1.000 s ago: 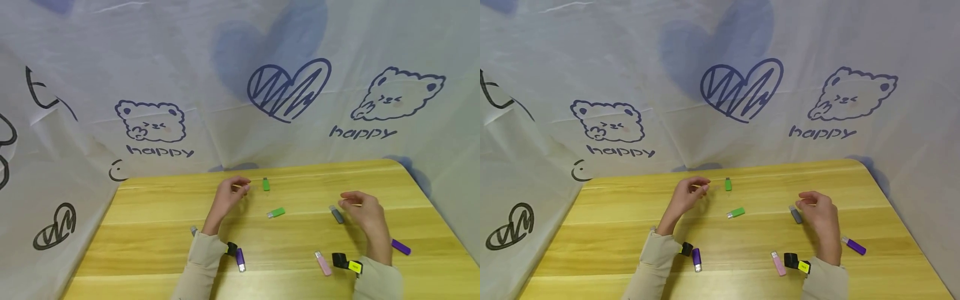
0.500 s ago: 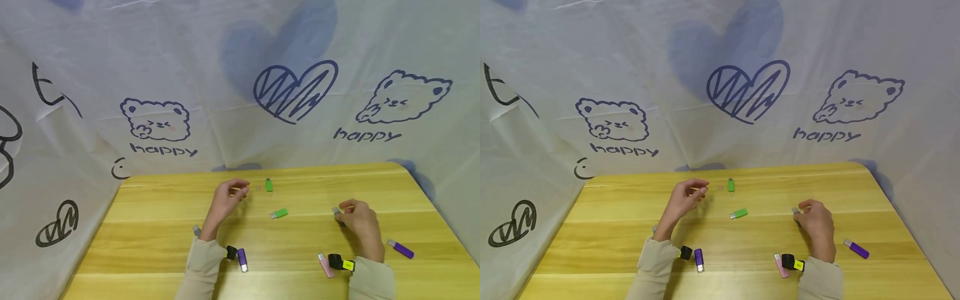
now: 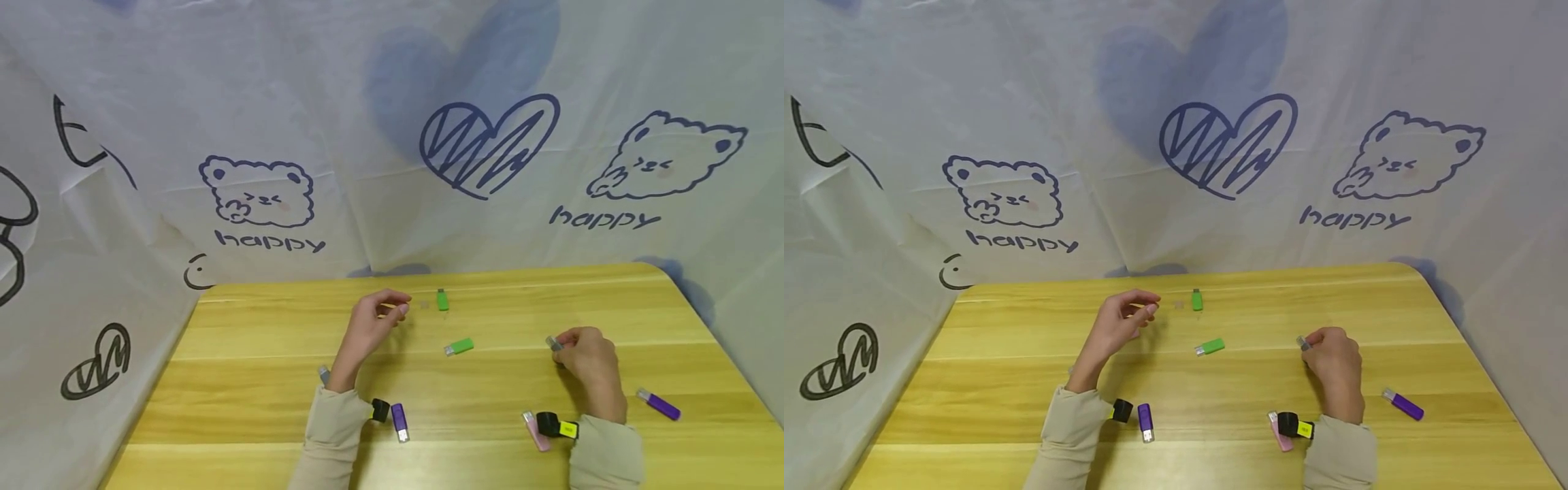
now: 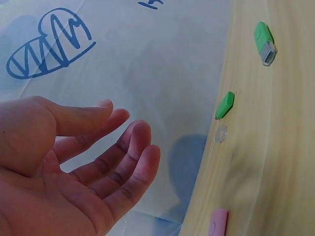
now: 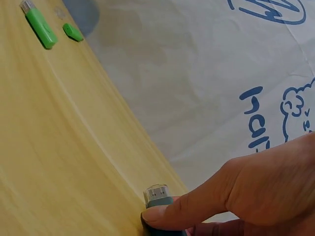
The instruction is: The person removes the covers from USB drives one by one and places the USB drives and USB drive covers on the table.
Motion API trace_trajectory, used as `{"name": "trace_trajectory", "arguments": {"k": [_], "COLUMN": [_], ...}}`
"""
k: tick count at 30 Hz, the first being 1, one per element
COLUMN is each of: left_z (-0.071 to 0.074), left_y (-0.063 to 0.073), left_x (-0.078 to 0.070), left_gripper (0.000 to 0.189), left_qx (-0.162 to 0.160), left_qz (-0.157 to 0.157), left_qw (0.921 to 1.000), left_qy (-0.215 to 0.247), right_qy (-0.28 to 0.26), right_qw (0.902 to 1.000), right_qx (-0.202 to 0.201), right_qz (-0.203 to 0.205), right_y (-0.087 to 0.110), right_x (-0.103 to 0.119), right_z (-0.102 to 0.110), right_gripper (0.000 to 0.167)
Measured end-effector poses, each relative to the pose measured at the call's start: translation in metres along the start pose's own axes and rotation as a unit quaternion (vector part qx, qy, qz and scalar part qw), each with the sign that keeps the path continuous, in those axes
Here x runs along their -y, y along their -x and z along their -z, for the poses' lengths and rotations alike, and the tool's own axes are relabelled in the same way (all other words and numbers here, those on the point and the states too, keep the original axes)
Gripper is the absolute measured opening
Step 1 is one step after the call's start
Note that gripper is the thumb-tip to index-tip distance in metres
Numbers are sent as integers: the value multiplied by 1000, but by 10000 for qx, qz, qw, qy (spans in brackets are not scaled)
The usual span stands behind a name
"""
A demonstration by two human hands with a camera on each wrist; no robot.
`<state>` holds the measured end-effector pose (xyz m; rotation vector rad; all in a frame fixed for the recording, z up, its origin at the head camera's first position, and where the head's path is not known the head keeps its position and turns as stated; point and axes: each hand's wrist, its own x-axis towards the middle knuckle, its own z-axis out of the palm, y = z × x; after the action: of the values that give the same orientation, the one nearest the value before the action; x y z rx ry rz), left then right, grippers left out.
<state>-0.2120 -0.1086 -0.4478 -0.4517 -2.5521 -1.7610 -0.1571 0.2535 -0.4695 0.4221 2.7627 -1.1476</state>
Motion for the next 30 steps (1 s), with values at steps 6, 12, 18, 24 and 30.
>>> {"name": "trace_trajectory", "arguments": {"k": [6,12,18,24,30], "left_z": [-3,-4,-6,-15,-22], "left_y": [2,2,2,0,0], "left_x": [-4,-6,-12,-17,-21], "left_gripper": [17,17,18,19,18], "left_qx": [-47,-2,99,72,163], "left_qz": [-56,-34,-77,-222,-264], "left_qw": [10000,9999,9993,9978,9957], "left_qy": [66,136,343,617,867], "right_qy": [-108,-225,-717,-1252,-1658], "right_qw": [9996,9967,9905,9798,9676], "right_qx": [-130,-384,-322,-176,79], "right_qz": [210,684,1125,1549,1904], "right_y": [3,9,15,21,26], "right_x": [3,18,41,68,90], "right_z": [2,5,4,-8,-26], "right_gripper": [24,27,29,28,25]}}
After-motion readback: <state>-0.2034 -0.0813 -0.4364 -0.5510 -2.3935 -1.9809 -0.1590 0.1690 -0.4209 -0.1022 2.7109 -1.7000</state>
